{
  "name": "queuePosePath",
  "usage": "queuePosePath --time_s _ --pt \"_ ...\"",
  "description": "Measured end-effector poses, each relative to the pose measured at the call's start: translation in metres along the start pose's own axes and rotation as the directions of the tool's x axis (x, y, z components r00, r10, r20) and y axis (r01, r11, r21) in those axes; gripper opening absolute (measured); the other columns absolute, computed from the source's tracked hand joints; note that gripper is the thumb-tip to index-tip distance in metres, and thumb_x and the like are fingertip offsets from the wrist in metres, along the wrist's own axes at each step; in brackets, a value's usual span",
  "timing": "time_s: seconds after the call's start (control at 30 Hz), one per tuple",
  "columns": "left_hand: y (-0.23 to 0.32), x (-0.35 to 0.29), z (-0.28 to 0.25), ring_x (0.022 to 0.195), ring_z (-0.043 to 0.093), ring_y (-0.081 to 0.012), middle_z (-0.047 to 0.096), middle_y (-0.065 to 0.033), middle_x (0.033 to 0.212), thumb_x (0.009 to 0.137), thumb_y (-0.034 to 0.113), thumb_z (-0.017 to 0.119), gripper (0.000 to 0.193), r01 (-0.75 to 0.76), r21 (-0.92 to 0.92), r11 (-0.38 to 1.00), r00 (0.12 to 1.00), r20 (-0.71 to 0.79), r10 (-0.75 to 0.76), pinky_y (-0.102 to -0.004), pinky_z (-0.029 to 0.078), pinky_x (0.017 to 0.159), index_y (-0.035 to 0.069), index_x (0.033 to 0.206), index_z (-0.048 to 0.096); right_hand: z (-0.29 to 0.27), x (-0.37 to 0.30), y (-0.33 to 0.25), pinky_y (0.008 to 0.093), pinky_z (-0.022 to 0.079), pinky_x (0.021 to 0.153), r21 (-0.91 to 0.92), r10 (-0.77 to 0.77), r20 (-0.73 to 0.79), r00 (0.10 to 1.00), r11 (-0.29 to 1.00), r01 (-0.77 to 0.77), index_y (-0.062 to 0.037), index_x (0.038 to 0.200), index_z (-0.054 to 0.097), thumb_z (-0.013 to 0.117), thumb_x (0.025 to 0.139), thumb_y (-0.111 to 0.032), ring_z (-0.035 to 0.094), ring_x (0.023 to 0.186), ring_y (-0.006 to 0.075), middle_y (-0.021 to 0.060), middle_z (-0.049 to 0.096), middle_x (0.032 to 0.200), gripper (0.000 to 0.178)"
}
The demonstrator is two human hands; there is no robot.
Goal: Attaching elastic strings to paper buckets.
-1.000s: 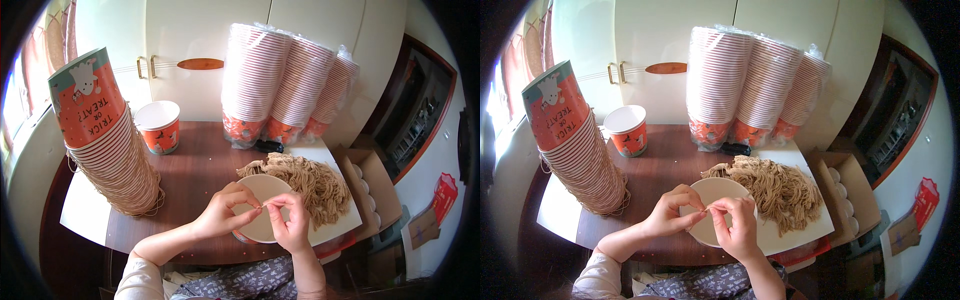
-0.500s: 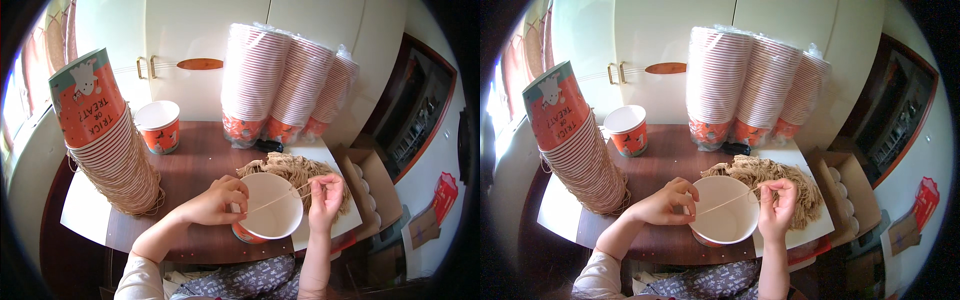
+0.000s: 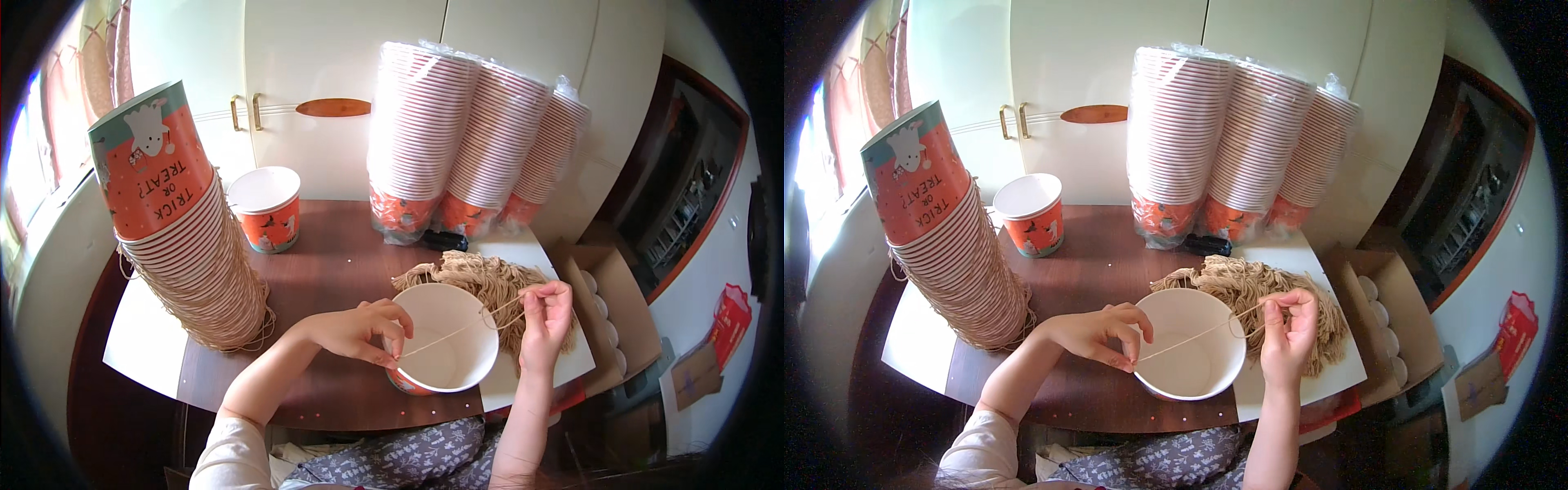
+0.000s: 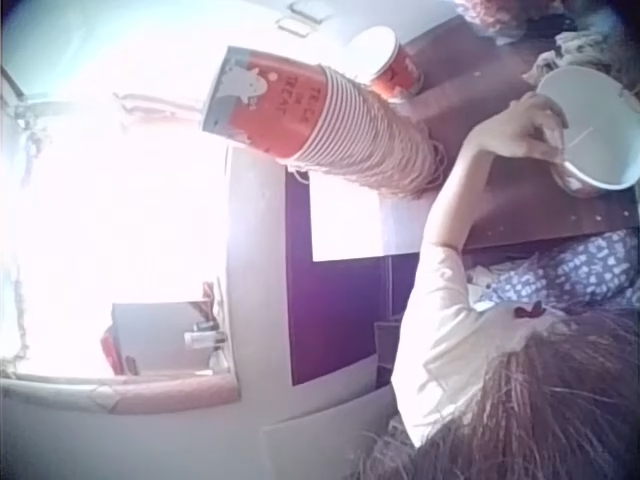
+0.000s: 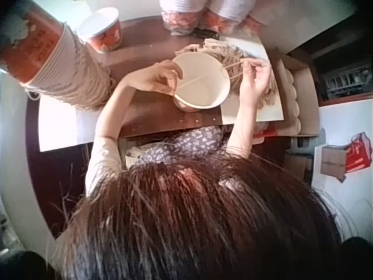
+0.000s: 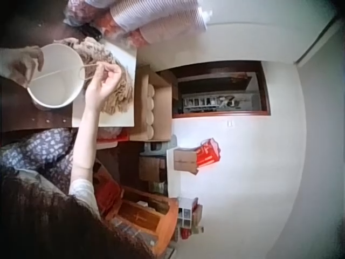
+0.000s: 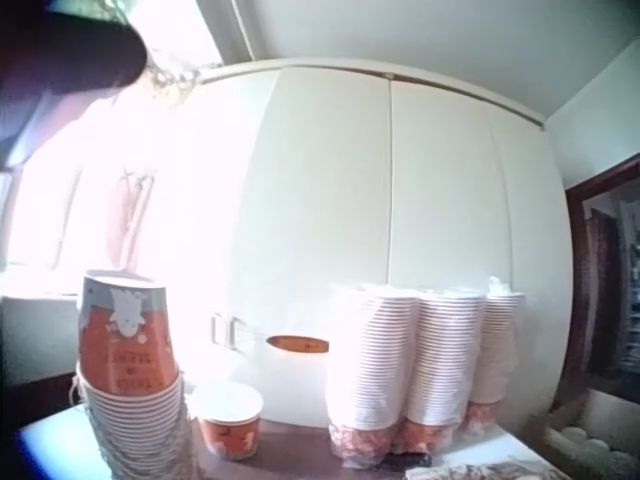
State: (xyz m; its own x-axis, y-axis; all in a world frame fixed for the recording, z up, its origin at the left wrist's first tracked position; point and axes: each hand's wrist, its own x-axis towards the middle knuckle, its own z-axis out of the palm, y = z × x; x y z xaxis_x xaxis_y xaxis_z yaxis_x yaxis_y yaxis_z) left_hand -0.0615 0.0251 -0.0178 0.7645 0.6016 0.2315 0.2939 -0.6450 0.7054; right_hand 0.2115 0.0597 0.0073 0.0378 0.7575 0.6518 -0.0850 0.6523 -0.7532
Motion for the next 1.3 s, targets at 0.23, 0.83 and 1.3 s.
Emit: queuePosePath --time_s 0.23,0.83,1.3 --pt "-0.002 -0.003 0.001 0.11 0.04 -0.0212 0.048 -0.0022 0.112 0.076 0.026 0.068 0.013 0.048 0.051 0.998 0.999 -0.016 -0.048 -0.0404 0.027 0.09 0.017 0.083 0.062 0.0 0.001 0.004 0.0242 0.041 0.076 0.02 -0.025 -0.036 0.999 0.999 0.026 -0.0051 0.093 0.043 0.057 0.085 -0.005 0.05 0.078 0.0111 0.0061 0.055 0.083 0.016" --pt "0.009 0.006 0.003 0.081 0.056 -0.0242 0.058 -0.0132 0.089 0.074 0.031 0.068 0.032 0.502 -0.075 0.862 0.671 -0.594 -0.443 -0.0332 0.045 0.072 0.004 0.088 0.059 -0.039 -0.035 -0.054 0.0319 0.039 0.078 -0.526 0.288 0.736 0.612 0.812 0.251 -0.0105 0.098 0.057 0.072 0.072 -0.025 0.061 0.068 0.0166 0.0 0.063 0.072 0.034" --pt "0.038 0.004 -0.01 0.049 0.04 -0.0076 0.046 -0.0071 0.052 0.079 0.011 0.056 0.02 0.25 -0.144 0.958 0.389 -0.891 -0.235 -0.0274 0.035 0.045 -0.001 0.067 0.045 0.007 -0.079 -0.072 0.0384 0.047 0.084 -0.427 -0.08 0.834 0.545 0.532 0.731 -0.0039 0.093 0.061 0.068 0.07 -0.014 0.055 0.056 0.017 0.0019 0.053 0.057 0.026"
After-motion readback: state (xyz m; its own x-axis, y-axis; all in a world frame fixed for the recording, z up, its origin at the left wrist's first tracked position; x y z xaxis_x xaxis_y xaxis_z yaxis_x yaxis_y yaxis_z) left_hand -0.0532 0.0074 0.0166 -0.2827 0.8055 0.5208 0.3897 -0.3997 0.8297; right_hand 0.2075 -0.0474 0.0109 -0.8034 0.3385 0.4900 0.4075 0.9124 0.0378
